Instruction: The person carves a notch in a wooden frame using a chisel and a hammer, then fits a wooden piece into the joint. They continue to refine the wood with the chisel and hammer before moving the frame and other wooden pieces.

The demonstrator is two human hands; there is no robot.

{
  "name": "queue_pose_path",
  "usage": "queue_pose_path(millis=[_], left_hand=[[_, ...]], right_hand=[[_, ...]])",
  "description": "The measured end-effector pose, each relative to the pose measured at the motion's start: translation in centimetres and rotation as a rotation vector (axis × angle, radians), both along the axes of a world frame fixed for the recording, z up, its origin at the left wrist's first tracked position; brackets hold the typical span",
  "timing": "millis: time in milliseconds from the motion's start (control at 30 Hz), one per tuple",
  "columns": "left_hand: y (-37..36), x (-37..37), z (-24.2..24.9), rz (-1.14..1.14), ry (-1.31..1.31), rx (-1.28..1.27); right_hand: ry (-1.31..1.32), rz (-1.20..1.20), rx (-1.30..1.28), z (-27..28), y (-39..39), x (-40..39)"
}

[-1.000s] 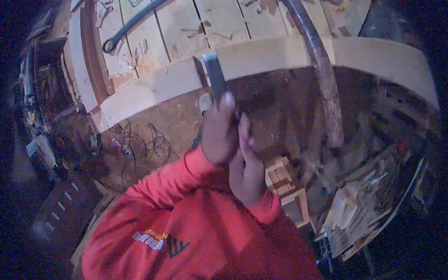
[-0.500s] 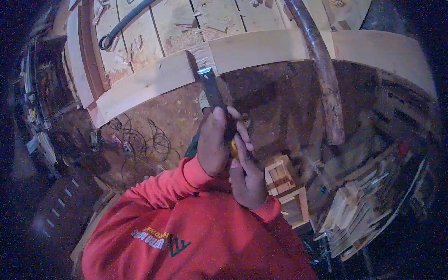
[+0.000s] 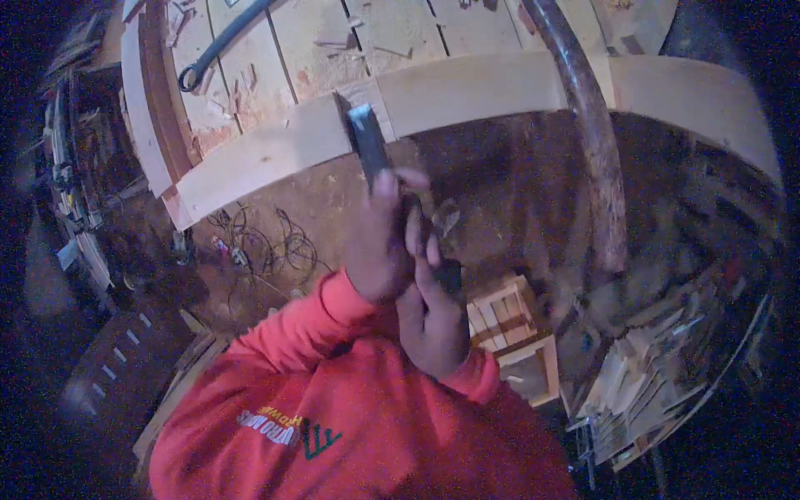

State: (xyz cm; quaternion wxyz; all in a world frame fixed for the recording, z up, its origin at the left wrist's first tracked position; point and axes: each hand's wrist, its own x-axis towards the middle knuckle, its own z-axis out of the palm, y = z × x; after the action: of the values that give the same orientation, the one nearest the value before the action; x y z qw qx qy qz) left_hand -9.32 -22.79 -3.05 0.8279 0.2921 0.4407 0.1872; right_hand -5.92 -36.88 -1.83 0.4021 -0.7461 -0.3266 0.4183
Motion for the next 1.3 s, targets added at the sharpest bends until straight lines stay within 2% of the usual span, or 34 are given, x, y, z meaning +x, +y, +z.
queue_pose_path(millis=[167,267,300,333,367,433,533,567,667,700,800,833,867,933,967,1067,1100,1167,1233,1300], left_hand=[[0.4,0.3,0.2,-0.032,0.039,0.039],[2.2,1.1,0.2,-0.027,0.092,0.193],[2.2,1.4,0.2,0.048,0.024,0.062],[1.6,1.0,-0.3,0.025,0.023,0.047],[0.8,0.4,-0.9,0.001,0.019,0.04],[0.9,0.4,-0.3,0.001,-0.008,-0.001],[3.3,2.0,-0.8,0.051,0.066,0.226],[3.2,1.0,-0.1,-0.04,0.076,0.23],[0.6,0.0,-0.2,-0.123,0.067,0.051],[1.0,0.4,-0.4,-0.081,0.067,0.038],[2.8,1.7,0.4,0.012,0.073,0.075],[2.7,0.8,0.3,-0.097,0.096,0.208],[1.9,0.4,0.3,-0.091,0.067,0.149],[1.3,0.7,0.2,-0.076,0.006,0.033],[1.9,1.4,0.0,-0.047,0.036,0.048],[2.9,1.5,0.1,-0.073,0.064,0.161],[1.4,1.0,-0.2,-0.068,0.039,-0.01],[1.7,1.6,-0.5,-0.059,0.035,0.031],[1.0,1.6,0.0,-0.032,0.033,-0.004],[0.9,1.4,-0.3,-0.044,0.033,0.012]], right_hand=[[0.012,-0.002,-0.038,0.2,0.8,0.6],[0.144,-0.055,-0.085,0.2,2.6,1.2],[0.164,-0.049,-0.125,0.4,2.4,1.1],[0.183,-0.043,-0.165,0.7,2.1,1.0],[0.054,-0.012,-0.073,-0.3,0.8,0.4],[-0.042,-0.009,0.052,-0.6,3.0,1.0],[0.069,-0.084,-0.021,1.2,2.4,0.3],[0.047,-0.077,-0.028,1.1,2.3,0.1],[0.151,-0.113,-0.037,0.9,3.5,0.7],[0.209,-0.136,-0.046,1.0,3.7,0.8],[0.174,-0.123,-0.091,1.5,3.6,1.0],[0.141,-0.142,-0.037,1.1,3.2,0.5],[0.115,-0.161,0.007,0.8,2.4,-0.2],[0.12,-0.113,-0.15,0.8,3.3,0.8],[0.204,-0.129,-0.254,1.5,4.4,1.8],[0.189,-0.144,-0.27,1.3,3.7,1.3],[0.118,-0.145,-0.196,0.4,1.4,0.3],[0.173,-0.216,-0.066,1.2,1.5,0.1],[0.237,-0.2,-0.178,1.9,1.2,0.3],[0.165,-0.142,-0.163,1.2,1.0,0.4]])
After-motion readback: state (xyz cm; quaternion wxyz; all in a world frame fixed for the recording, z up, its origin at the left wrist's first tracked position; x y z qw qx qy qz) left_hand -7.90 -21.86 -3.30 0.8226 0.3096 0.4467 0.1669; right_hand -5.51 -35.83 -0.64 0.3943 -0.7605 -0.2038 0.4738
